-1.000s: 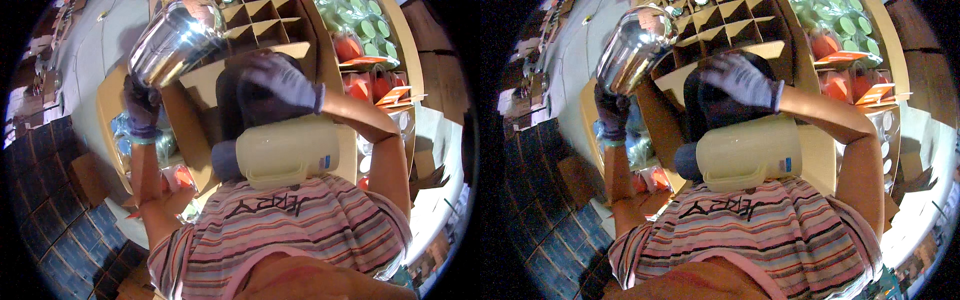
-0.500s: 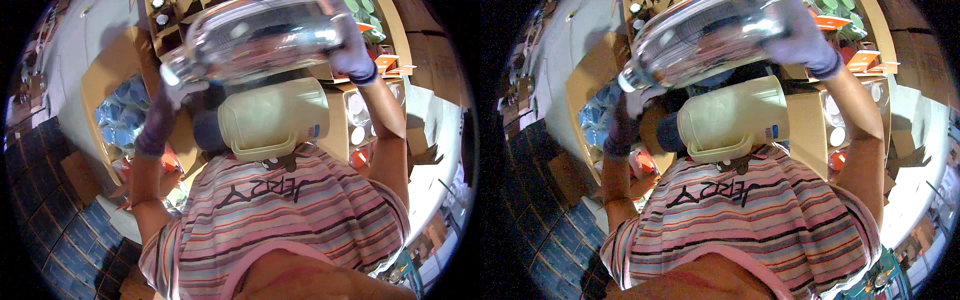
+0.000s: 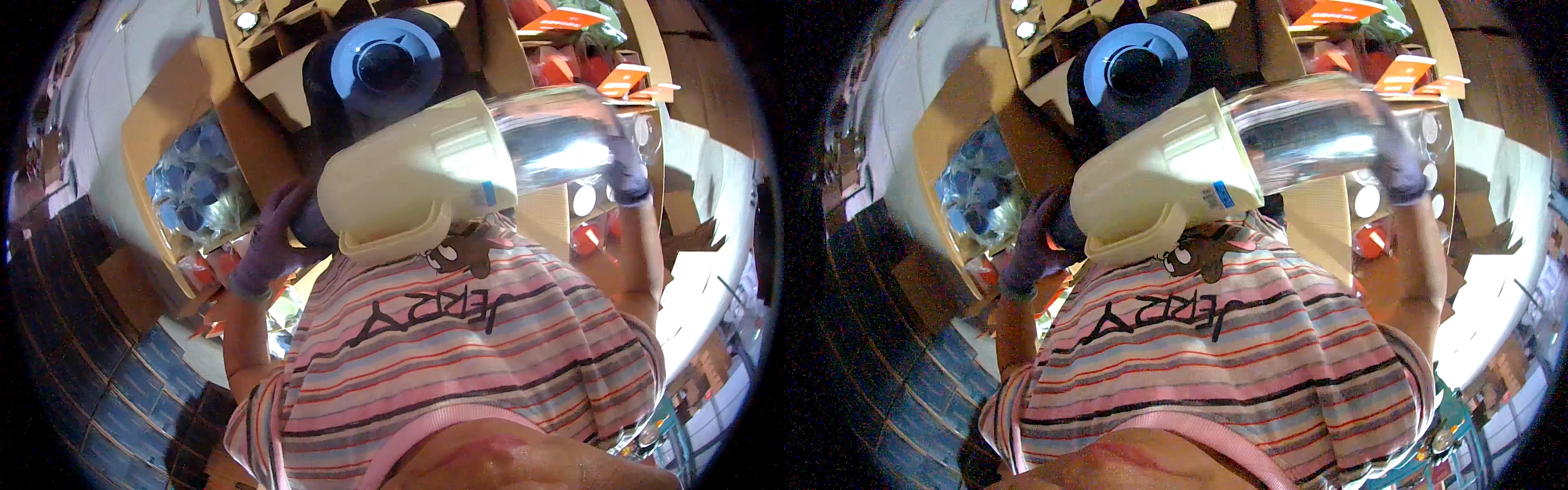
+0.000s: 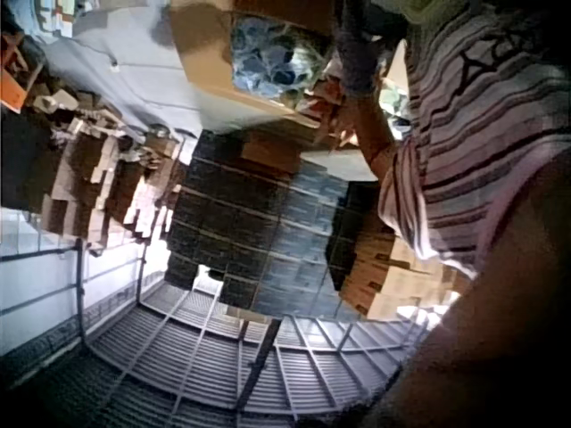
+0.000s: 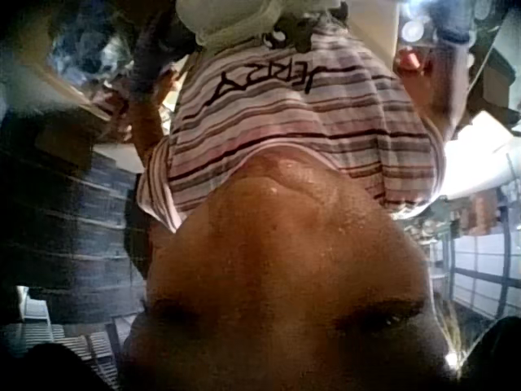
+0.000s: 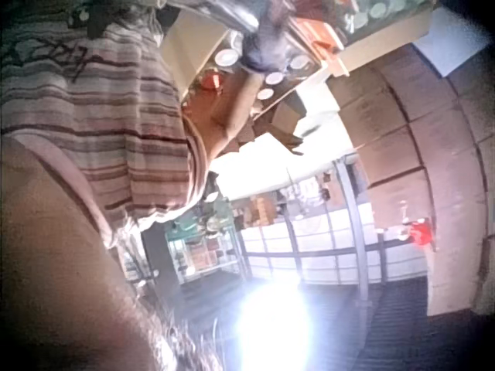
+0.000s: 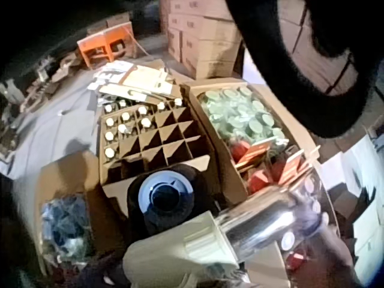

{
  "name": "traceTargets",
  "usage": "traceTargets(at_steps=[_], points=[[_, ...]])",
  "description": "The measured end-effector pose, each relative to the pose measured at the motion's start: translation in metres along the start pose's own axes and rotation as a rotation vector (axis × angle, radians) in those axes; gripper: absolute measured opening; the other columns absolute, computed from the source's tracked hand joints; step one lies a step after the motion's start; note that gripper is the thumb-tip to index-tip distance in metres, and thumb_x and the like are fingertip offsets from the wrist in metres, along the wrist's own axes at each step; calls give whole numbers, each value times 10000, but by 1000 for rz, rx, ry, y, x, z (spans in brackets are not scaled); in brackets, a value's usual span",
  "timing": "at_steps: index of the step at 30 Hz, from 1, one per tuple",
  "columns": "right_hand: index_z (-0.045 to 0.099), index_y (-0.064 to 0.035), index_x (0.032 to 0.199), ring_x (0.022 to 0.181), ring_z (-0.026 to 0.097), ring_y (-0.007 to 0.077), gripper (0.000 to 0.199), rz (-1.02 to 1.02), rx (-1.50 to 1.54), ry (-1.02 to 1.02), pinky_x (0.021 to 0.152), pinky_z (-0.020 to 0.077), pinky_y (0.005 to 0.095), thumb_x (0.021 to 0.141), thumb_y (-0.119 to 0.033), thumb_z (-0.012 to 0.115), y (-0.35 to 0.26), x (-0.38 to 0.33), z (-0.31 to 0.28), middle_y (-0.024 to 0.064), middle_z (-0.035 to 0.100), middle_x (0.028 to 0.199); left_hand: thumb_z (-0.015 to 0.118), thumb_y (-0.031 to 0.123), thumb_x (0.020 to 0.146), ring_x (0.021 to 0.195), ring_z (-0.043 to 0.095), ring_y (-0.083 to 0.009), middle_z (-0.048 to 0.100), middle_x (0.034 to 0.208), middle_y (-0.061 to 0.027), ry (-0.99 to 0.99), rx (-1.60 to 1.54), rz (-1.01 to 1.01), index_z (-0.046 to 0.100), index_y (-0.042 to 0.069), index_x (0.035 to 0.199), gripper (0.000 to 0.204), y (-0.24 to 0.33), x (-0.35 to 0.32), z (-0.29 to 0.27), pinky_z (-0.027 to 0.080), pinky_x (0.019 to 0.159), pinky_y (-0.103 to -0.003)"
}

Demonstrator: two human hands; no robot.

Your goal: The person places glass jars, plastic jugs, and boxed items into partitioned cardboard boxes while sitting on the floor.

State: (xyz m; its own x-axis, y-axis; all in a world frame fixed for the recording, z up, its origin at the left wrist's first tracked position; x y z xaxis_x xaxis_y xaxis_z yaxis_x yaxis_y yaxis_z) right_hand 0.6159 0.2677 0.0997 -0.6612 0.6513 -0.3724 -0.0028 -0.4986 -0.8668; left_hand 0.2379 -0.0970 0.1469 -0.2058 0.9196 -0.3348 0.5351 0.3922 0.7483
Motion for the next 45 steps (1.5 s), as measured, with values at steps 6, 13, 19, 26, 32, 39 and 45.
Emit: traceTargets(at_steps=[6,13,19,26,32,39,45], points=[[307,-53,1444,1214,425,161,833,-75,-280,-419,1031,359,330,747,-118,760,35,13,143,80,432,1368,874,106,488,1220,478,-305,472,1331,-161,119,-435,-213,372,60,1398,1041,-23,-1,19,382,1039,-391],[387,-55,1400,1152,491,161,755,3,-738,-364,928,457,324,776,-261,760,48,11,148,85,455,1359,802,56,560,1214,478,-266,473,1319,-172,76,-352,-161,225,38,1449,1060,-43,-5,26,381,1039,-371],[474,-27,1323,1102,576,178,689,-131,-788,-421,948,456,332,749,-251,785,16,1,171,139,609,1195,746,18,580,1200,485,-270,472,1301,-173,147,-1006,-488,182,56,1459,1045,-121,-15,57,437,985,-375],[510,-16,1311,1046,599,144,622,10,-794,-452,926,468,315,780,-230,754,28,13,174,120,642,1185,674,14,679,1156,508,-239,493,1286,-109,211,-559,-157,268,88,1398,829,-79,-15,52,451,959,-350],[584,0,1206,892,632,119,482,85,-688,-442,800,509,311,774,-140,744,40,17,187,137,693,1033,690,36,672,1216,447,-238,451,1305,-110,357,-763,-144,280,86,1394,831,-78,-22,56,378,1037,-381],[599,-19,1174,847,671,145,375,-284,-946,-830,774,529,303,837,-160,687,9,31,235,122,695,990,698,178,694,1231,437,-267,448,1322,-115,420,-662,-262,284,89,1399,823,-126,-66,50,352,1045,-421],[410,-78,1389,1296,340,463,874,-915,-1396,-641,1049,297,562,715,-551,703,-37,108,309,278,326,1420,681,305,745,1230,444,-295,466,1329,-116,498,-352,-322,333,90,1381,756,-185,-102,64,336,1040,-457]])
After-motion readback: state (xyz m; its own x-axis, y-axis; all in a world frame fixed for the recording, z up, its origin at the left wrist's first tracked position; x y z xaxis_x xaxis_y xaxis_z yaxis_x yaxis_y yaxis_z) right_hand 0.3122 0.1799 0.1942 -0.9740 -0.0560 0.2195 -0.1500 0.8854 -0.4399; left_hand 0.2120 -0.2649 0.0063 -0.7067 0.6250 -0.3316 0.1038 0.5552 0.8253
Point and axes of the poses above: each hand's wrist, its own x-axis towards the middle knuckle, its own z-axis out of the palm, y = z × x, the point moved 7 cm from there along x, towards the middle knuckle
